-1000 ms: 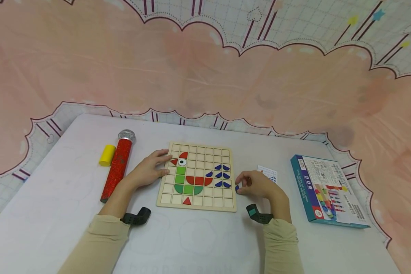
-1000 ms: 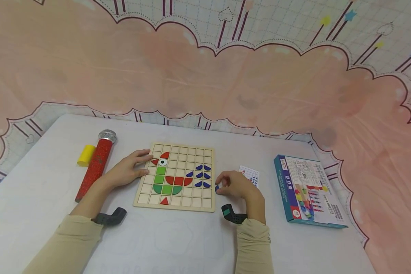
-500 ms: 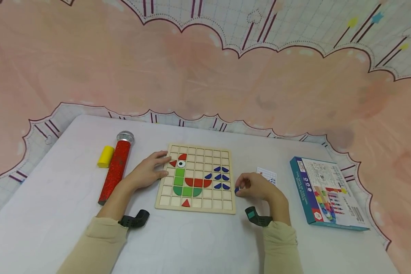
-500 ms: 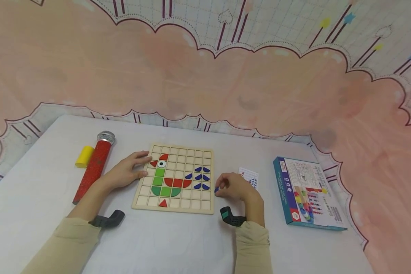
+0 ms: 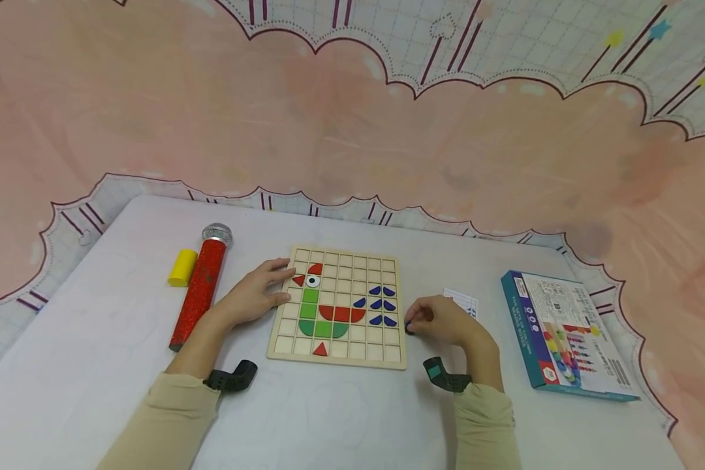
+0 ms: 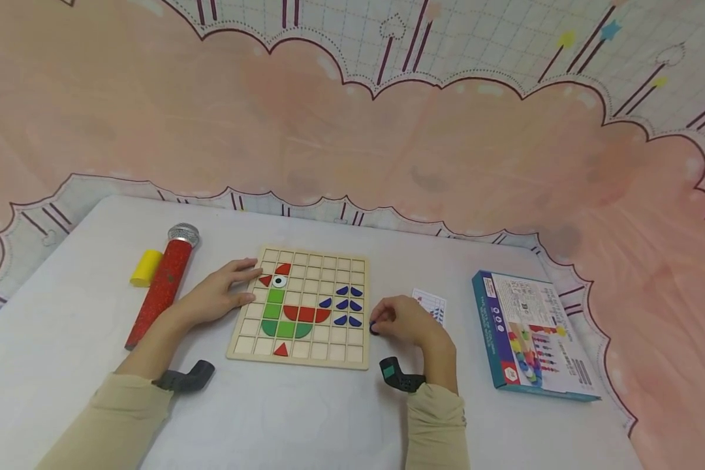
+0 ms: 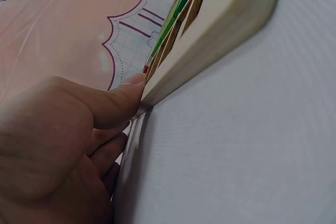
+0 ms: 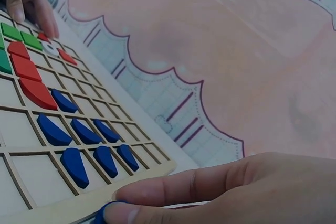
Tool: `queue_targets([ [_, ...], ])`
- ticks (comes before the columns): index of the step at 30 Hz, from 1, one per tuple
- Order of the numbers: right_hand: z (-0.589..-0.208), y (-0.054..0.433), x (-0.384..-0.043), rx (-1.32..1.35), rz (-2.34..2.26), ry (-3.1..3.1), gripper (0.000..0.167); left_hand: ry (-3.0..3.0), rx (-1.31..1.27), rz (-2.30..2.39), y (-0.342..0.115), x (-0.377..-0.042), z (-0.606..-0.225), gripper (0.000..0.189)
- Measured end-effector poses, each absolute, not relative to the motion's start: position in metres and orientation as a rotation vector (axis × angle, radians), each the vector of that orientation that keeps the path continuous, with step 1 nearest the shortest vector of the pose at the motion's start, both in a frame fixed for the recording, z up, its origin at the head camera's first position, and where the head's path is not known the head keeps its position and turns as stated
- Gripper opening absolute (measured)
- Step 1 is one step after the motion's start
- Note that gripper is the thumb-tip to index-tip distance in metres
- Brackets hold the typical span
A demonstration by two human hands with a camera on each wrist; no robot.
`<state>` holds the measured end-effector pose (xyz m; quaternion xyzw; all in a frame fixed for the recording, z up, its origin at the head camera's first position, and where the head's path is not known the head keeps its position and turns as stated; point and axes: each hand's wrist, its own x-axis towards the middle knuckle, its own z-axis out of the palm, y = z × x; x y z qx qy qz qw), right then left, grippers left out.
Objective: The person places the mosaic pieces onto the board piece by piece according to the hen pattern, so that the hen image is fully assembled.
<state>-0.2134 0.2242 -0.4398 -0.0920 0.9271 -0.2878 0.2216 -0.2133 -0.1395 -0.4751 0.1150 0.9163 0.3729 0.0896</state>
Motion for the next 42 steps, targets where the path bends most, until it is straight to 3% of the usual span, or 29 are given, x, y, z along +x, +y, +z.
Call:
queue_targets([
  [42,-0.436,0.210,-0.210,-0.386,-0.783,2.524,0.006,2.724,0.344,1.107,-0.139,-0.216,-0.477,0.056],
])
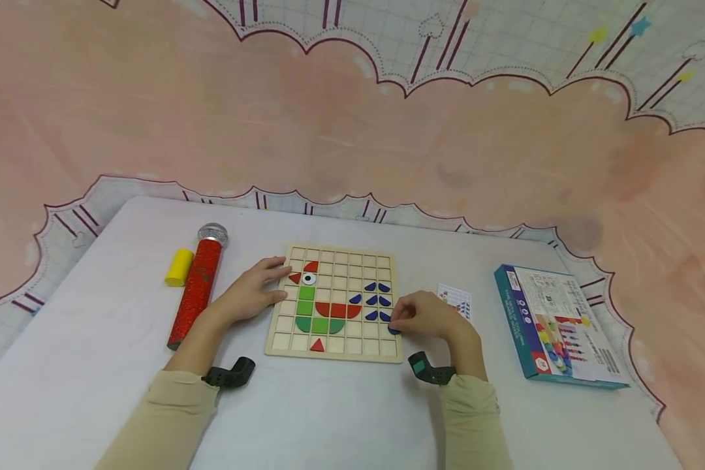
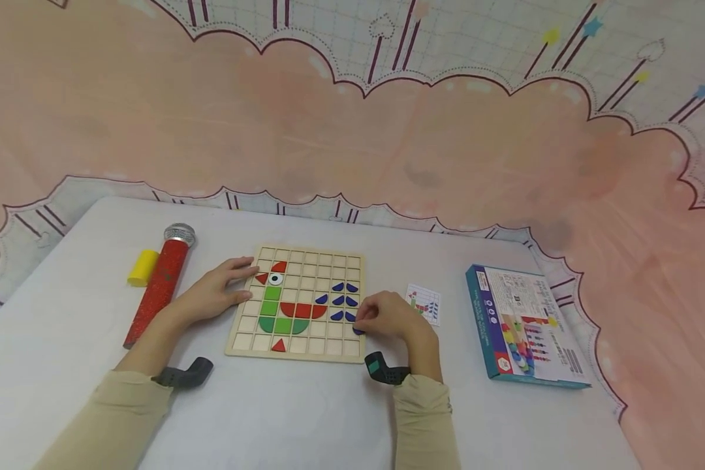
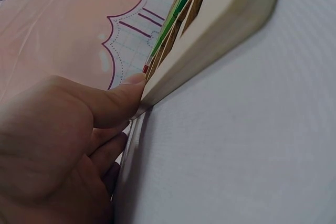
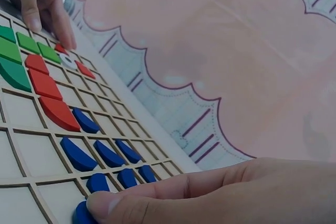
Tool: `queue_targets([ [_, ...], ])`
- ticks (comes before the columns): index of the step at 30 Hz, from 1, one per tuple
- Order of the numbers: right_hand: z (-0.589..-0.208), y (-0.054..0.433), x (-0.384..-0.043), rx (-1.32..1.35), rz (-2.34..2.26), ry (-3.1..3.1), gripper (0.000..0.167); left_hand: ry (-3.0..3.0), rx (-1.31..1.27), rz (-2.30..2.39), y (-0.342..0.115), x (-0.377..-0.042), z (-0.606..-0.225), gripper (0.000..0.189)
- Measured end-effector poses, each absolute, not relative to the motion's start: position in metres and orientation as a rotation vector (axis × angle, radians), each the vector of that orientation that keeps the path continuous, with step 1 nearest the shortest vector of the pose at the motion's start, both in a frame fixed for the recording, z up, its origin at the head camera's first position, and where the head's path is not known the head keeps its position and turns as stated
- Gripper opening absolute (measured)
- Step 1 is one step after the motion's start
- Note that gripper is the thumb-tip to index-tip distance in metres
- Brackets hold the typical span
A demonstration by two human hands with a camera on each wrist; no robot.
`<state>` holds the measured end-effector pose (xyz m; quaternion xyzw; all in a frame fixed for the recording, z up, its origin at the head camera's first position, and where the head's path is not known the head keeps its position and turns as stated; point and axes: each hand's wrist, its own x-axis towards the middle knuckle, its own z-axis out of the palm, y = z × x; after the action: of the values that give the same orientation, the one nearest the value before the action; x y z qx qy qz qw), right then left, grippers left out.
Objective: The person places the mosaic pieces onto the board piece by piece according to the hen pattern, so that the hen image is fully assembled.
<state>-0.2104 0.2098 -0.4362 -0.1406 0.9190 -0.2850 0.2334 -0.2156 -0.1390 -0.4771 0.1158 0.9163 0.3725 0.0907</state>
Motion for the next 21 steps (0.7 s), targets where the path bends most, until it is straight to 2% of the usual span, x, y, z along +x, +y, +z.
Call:
queue_targets([
  [6,-0.4319,0.2104,-0.2101,-0.323,-0.755,2.506,0.005,2.722,0.353,1.122,-0.1413,-0.2150,-0.4773,0.056],
  [21,-0.4323,0.2022,-0.2057,-0.398,-0.705,2.512,0.011,2.735,0.350,1.101,-0.1409,-0.2130,-0.4746,0.056],
])
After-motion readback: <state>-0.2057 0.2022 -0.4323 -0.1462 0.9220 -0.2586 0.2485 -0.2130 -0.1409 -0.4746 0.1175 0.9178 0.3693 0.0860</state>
